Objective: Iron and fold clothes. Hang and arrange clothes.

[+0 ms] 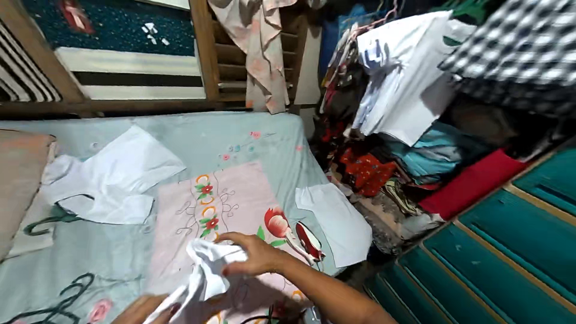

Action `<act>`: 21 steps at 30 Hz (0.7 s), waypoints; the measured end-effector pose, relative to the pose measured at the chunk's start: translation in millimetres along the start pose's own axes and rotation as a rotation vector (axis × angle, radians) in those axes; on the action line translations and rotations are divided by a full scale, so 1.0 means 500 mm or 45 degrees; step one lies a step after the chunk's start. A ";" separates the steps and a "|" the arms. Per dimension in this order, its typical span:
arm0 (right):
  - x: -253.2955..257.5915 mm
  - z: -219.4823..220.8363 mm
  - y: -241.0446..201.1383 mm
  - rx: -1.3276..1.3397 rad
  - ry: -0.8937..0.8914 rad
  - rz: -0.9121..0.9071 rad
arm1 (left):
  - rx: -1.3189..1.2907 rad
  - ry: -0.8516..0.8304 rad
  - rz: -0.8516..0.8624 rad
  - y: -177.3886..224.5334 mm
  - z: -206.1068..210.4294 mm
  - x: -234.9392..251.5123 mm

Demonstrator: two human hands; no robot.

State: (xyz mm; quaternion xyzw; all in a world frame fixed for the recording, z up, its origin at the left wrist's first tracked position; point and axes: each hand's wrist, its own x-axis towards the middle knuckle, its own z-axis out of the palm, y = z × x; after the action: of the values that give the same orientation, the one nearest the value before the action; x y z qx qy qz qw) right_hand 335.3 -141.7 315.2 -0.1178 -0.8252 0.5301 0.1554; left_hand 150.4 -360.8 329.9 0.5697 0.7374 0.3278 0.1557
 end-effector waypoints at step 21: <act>0.030 -0.250 -0.257 0.273 0.801 -0.358 | -0.551 -0.526 -0.068 0.077 0.293 0.152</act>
State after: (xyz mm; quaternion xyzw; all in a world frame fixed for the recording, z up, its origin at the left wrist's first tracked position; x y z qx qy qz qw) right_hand 365.3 -84.4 483.2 -0.1437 -0.6847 0.5250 0.4846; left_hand 244.4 -239.3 258.6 0.5584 0.6179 0.3502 0.4288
